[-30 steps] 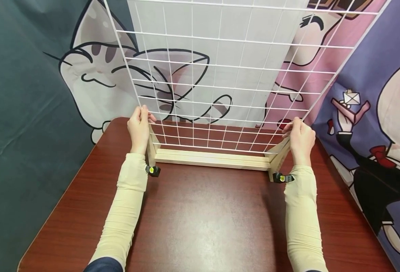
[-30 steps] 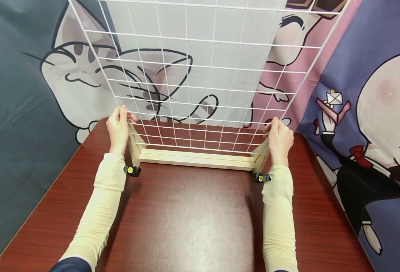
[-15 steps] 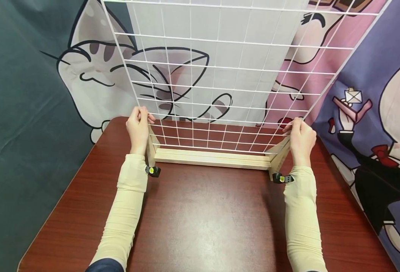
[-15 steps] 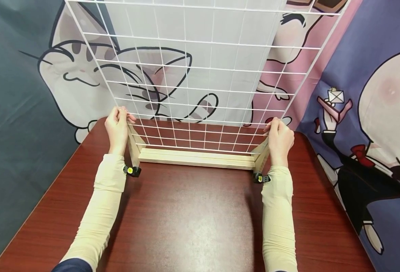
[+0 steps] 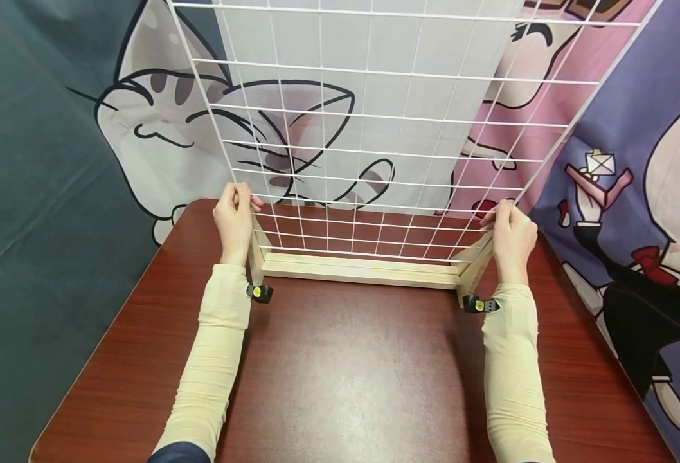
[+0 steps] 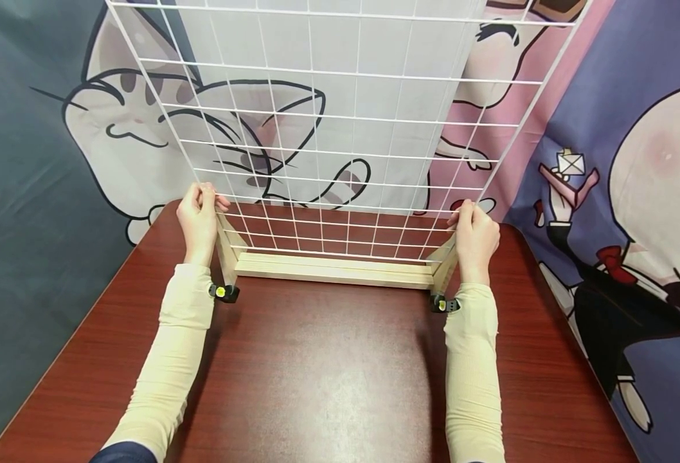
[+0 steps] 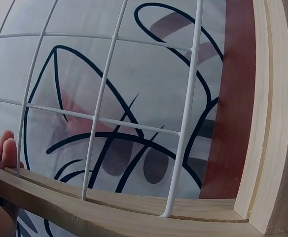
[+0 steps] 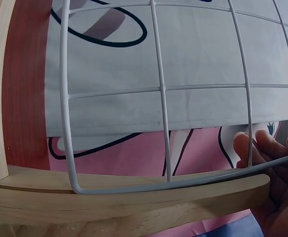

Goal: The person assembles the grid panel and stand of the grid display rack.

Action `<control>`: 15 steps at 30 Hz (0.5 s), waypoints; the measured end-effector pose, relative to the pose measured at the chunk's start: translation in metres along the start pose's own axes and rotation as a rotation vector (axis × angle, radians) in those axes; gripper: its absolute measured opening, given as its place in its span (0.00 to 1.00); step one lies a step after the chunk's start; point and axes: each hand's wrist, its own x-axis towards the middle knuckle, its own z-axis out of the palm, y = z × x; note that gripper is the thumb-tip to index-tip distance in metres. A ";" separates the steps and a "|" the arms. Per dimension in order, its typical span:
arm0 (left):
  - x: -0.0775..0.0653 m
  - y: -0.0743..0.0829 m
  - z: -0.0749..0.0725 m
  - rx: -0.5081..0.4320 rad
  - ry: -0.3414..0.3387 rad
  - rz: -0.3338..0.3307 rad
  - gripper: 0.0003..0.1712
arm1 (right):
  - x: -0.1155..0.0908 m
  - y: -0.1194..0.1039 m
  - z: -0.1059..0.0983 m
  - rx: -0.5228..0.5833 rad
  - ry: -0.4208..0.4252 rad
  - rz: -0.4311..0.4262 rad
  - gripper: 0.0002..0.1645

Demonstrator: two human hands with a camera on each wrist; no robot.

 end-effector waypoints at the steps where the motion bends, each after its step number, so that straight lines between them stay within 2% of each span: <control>1: 0.000 -0.001 0.000 0.002 0.002 0.006 0.16 | 0.000 0.000 0.000 0.002 -0.002 0.002 0.31; 7: -0.002 -0.003 0.002 0.030 0.016 0.042 0.16 | -0.002 0.000 0.000 -0.001 -0.001 -0.021 0.29; 15: -0.001 -0.007 0.003 0.021 0.021 0.052 0.15 | -0.002 0.003 0.002 -0.011 0.004 -0.071 0.27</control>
